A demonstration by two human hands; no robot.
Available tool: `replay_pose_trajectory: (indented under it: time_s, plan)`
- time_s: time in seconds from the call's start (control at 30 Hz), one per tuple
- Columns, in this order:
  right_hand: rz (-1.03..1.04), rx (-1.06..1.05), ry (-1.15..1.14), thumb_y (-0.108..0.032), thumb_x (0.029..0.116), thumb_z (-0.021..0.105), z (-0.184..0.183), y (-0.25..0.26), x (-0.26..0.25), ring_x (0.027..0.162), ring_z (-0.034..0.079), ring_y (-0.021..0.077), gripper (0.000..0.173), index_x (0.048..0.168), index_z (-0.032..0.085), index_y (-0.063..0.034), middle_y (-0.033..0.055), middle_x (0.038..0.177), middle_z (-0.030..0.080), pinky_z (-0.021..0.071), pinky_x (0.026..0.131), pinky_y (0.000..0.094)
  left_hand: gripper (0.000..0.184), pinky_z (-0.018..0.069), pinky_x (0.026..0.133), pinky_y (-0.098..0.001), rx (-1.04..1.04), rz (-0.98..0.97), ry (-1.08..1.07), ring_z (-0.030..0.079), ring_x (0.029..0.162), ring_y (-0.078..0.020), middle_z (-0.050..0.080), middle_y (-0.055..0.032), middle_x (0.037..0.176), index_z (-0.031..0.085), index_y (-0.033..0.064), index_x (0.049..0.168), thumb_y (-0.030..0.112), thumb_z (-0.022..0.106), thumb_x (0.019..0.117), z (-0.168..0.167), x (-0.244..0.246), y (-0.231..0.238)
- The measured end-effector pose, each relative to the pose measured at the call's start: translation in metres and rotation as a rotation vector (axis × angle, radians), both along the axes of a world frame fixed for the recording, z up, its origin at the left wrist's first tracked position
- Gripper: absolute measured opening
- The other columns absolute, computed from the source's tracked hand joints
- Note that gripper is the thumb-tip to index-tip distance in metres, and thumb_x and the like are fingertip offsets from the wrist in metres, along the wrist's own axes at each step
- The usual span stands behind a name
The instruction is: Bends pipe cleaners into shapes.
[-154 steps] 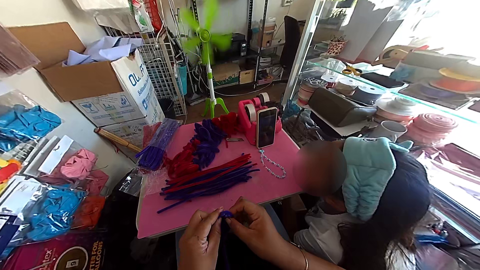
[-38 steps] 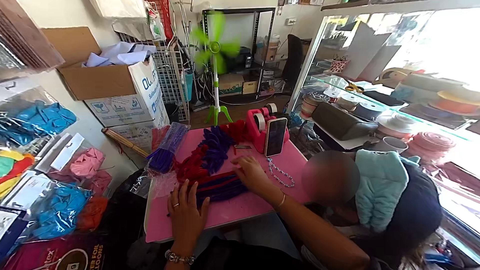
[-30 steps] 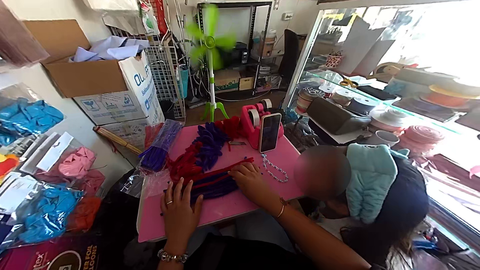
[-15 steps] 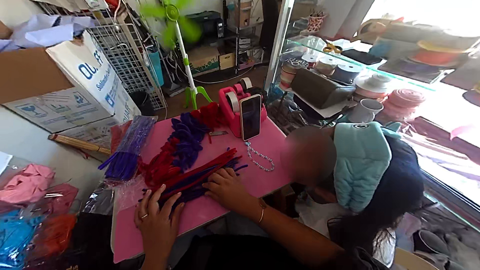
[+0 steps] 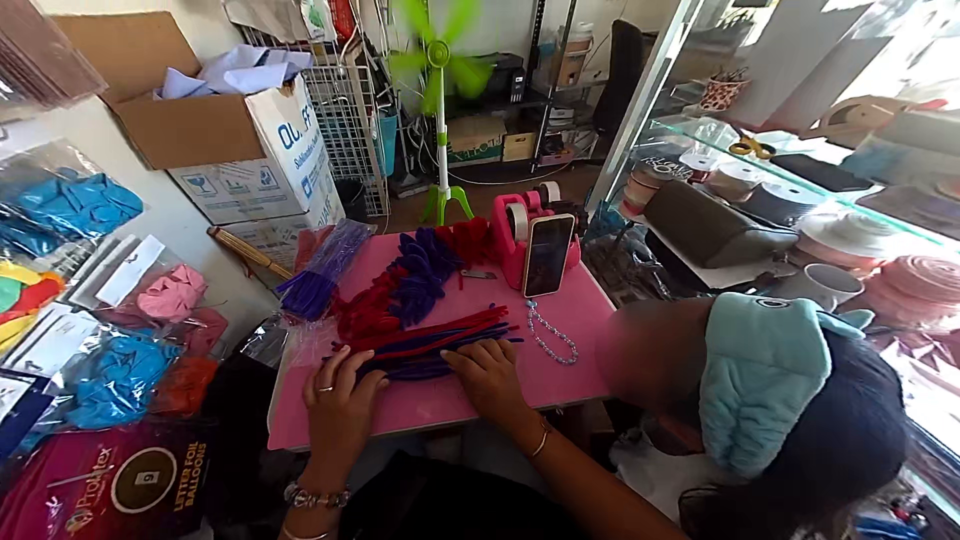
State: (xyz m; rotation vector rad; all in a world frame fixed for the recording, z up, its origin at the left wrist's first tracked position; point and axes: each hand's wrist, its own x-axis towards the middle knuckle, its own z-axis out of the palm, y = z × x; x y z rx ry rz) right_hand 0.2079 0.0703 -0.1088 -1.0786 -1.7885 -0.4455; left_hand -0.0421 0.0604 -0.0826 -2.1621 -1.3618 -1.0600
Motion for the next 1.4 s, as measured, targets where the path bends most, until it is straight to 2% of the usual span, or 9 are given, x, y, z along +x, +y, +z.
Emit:
replay_pose_trajectory:
  time_s: [0.2,0.4,0.67,0.77,0.83,0.97,1.1,1.23,1.4]
  plan:
    - [-0.008,-0.092,0.179,-0.025,0.101,0.057,0.003,-0.003,0.004,0.096,0.066,0.0173,0.02,0.104,0.077,-0.0229,-0.0011,0.098,0.073,0.0418,0.093,0.0439,0.04,0.0422,0.098,-0.0615,0.015,0.136,0.085,0.069,0.093,-0.037,0.073,-0.014,0.091,0.077,0.0104,0.095,0.035,0.049,0.1055,0.039,-0.041,-0.028]
    - [0.275,-0.175,0.327,-0.038,0.0949,0.068,0.002,-0.001,0.014,0.09,0.065,0.0106,0.022,0.092,0.079,-0.0196,-0.0045,0.089,0.073,0.0417,0.093,0.0399,0.047,0.0497,0.087,-0.0507,-0.179,0.037,-0.121,0.07,0.091,-0.0293,0.074,-0.0124,0.09,0.078,0.0058,0.092,0.043,0.051,0.1028,0.06,-0.075,-0.061]
    - [0.457,-0.167,0.154,-0.038,0.0957,0.069,-0.001,-0.003,0.014,0.089,0.064,0.0127,0.023,0.088,0.076,-0.0165,-0.001,0.087,0.072,0.0422,0.09,0.0365,0.032,0.0497,0.093,-0.0272,-0.407,-0.073,-0.334,0.064,0.1,-0.0126,0.071,-0.0179,0.097,0.072,-0.0083,0.098,0.023,0.066,0.0991,0.097,-0.117,-0.102]
    - [0.463,-0.14,0.062,-0.028,0.1013,0.061,0.0,-0.004,0.013,0.097,0.067,0.0166,0.02,0.102,0.078,-0.0169,0.0013,0.098,0.075,0.0448,0.092,0.0392,0.024,0.0518,0.088,-0.016,-0.32,-0.151,-0.555,0.062,0.097,0.0053,0.07,0.0057,0.101,0.072,0.0068,0.101,0.031,0.066,0.0993,0.088,-0.12,-0.1]
    - [0.47,-0.149,0.065,-0.026,0.1029,0.059,0.0,-0.005,0.014,0.099,0.066,0.0178,0.021,0.105,0.077,-0.0171,0.0024,0.1,0.074,0.0452,0.093,0.0399,0.017,0.0547,0.085,-0.0185,-0.311,-0.255,-0.797,0.065,0.093,0.0038,0.071,0.0168,0.101,0.073,0.0257,0.104,0.04,0.066,0.0983,0.077,-0.11,-0.09]
    - [0.509,-0.189,0.12,-0.028,0.1033,0.061,-0.001,-0.007,0.017,0.102,0.063,0.0162,0.018,0.104,0.075,-0.0176,0.0006,0.098,0.073,0.0421,0.098,0.0375,0.015,0.0576,0.09,-0.029,-0.435,-0.612,-1.424,0.069,0.091,-0.0054,0.072,0.0129,0.09,0.073,0.0343,0.094,0.048,0.066,0.0945,0.056,-0.077,-0.055]
    - [0.493,-0.213,0.083,-0.027,0.1036,0.06,-0.001,-0.008,0.016,0.103,0.062,0.0173,0.016,0.104,0.074,-0.0184,0.0003,0.1,0.072,0.0413,0.098,0.0376,0.033,0.0599,0.091,-0.034,-0.545,-0.733,-1.715,0.072,0.096,-0.0108,0.073,0.0075,0.096,0.071,0.028,0.099,0.04,0.042,0.1085,0.041,-0.05,-0.02]
    - [0.472,-0.248,0.017,-0.021,0.1042,0.056,-0.002,-0.008,0.015,0.104,0.061,0.0194,0.019,0.109,0.075,-0.0207,0.0016,0.101,0.07,0.0424,0.099,0.0392,0.036,0.0625,0.074,-0.0264,-0.628,-0.734,-1.839,0.07,0.073,-0.0065,0.067,0.0071,0.079,0.065,0.023,0.098,0.028,0.032,0.1121,0.04,-0.036,-0.011]
    - [0.588,-0.343,0.116,-0.02,0.1041,0.058,0.0,-0.003,0.017,0.105,0.062,0.0182,0.019,0.11,0.076,-0.0154,0.0044,0.103,0.07,0.0464,0.097,0.0343,0.022,0.0383,0.048,-0.0123,-0.953,-0.597,-1.478,0.044,0.053,0.0029,0.054,0.0099,0.072,0.061,0.0154,0.104,0.021,0.04,0.1098,0.037,-0.01,-0.024]
